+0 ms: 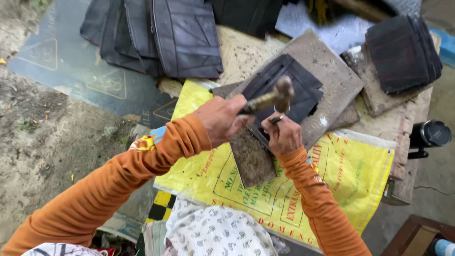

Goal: The person uses a hammer and a metal punch to create holes along the edges of black leather pieces. They repeatedly position the punch, strike it with the hammer, and move to the next spot on the same piece. After finishing one piece, they place it on a stack and pick up another piece to continue the process.

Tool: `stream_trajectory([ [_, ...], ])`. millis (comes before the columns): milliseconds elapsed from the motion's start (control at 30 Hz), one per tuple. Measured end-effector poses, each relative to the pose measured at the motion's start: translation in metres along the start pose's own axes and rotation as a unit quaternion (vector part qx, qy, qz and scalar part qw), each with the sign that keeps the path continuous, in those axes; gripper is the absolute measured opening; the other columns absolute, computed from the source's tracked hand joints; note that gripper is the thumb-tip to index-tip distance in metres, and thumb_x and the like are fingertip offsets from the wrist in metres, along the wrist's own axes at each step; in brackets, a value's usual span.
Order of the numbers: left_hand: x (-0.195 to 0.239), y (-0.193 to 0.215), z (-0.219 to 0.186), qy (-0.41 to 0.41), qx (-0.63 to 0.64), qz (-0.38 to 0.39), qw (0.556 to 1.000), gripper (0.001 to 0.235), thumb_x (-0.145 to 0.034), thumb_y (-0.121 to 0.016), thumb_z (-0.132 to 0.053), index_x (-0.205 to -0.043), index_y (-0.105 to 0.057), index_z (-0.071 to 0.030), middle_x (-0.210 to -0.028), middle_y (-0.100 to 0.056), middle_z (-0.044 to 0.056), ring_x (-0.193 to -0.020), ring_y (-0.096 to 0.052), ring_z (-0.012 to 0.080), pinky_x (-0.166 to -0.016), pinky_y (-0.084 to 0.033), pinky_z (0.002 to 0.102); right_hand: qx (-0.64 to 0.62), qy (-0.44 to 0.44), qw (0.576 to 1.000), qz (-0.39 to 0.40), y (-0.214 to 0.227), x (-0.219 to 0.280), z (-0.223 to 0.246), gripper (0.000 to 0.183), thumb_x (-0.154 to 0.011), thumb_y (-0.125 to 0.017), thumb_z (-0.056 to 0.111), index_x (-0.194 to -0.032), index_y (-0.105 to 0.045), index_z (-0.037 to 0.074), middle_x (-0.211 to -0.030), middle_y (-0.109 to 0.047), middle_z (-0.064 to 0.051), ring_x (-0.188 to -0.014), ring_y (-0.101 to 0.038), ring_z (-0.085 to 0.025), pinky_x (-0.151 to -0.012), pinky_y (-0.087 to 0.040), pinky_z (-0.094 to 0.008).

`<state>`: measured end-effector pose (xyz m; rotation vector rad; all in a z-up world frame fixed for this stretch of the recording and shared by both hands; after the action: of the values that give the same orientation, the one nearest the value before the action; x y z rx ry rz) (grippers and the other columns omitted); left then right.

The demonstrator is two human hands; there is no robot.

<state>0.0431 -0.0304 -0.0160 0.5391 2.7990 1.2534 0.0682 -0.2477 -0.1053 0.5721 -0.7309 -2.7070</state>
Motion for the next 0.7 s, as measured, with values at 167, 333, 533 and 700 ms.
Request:
stream_trajectory([
  [167, -0.005, -0.014, 0.04, 0.029, 0.071, -0.15, 0.986, 0.037, -0.092, -0.075, -0.033, -0.097, -0.054, -0.003, -0.071, -0.067, 0.02, -0.065, -0.066, 0.0404, -0.061, -0.05, 0.049, -0.122, -0.04, 0.991, -0.024, -0.005, 0.027, 0.023, 0.021, -0.109, -0.051, 0.019, -0.098, -0.06, 0.003, -0.102, -0.075, -0.01, -0.083, -0.073, -0.015, -0.073, -0.063, -0.032],
  [333, -0.034, -0.028, 0.072, 0.079, 0.067, -0.213, 0.971, 0.052, -0.078, -0.087, -0.035, -0.095, -0.053, 0.0, -0.078, -0.073, 0.014, -0.071, -0.072, 0.0357, -0.067, -0.053, 0.047, -0.417, -0.184, 0.89, -0.021, 0.017, 0.067, 0.017, 0.023, -0.109, -0.05, 0.027, -0.104, -0.054, 0.005, -0.104, -0.074, -0.018, -0.089, -0.076, -0.024, -0.075, -0.067, -0.038],
  [533, -0.067, -0.04, 0.099, 0.168, 0.106, -0.199, 0.96, 0.065, -0.061, -0.098, -0.04, -0.091, -0.057, 0.0, -0.079, -0.074, 0.016, -0.079, -0.075, 0.0363, -0.078, -0.056, 0.043, -0.247, -0.262, 0.914, -0.187, 0.034, 0.05, -0.056, 0.029, -0.108, -0.053, 0.025, -0.115, -0.057, -0.003, -0.124, -0.067, -0.018, -0.104, -0.071, -0.023, -0.086, -0.065, -0.039],
  [700, -0.088, -0.023, 0.132, 0.166, 0.063, -0.241, 0.954, 0.07, -0.056, -0.101, -0.035, -0.098, -0.061, 0.004, -0.09, -0.073, 0.022, -0.091, -0.071, 0.0426, -0.083, -0.055, 0.046, -0.266, -0.23, 0.923, -0.16, 0.004, 0.032, -0.064, 0.025, -0.106, -0.057, 0.023, -0.108, -0.054, -0.002, -0.123, -0.066, -0.017, -0.102, -0.073, -0.024, -0.085, -0.066, -0.041],
])
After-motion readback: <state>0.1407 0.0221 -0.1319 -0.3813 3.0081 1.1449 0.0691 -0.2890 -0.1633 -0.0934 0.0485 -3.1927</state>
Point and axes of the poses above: each hand's wrist, its own x-axis away from the middle knuckle, its own y-axis out of the back of the hand, z = x × y, the point moved 4 cm from there along -x, towards the middle knuckle
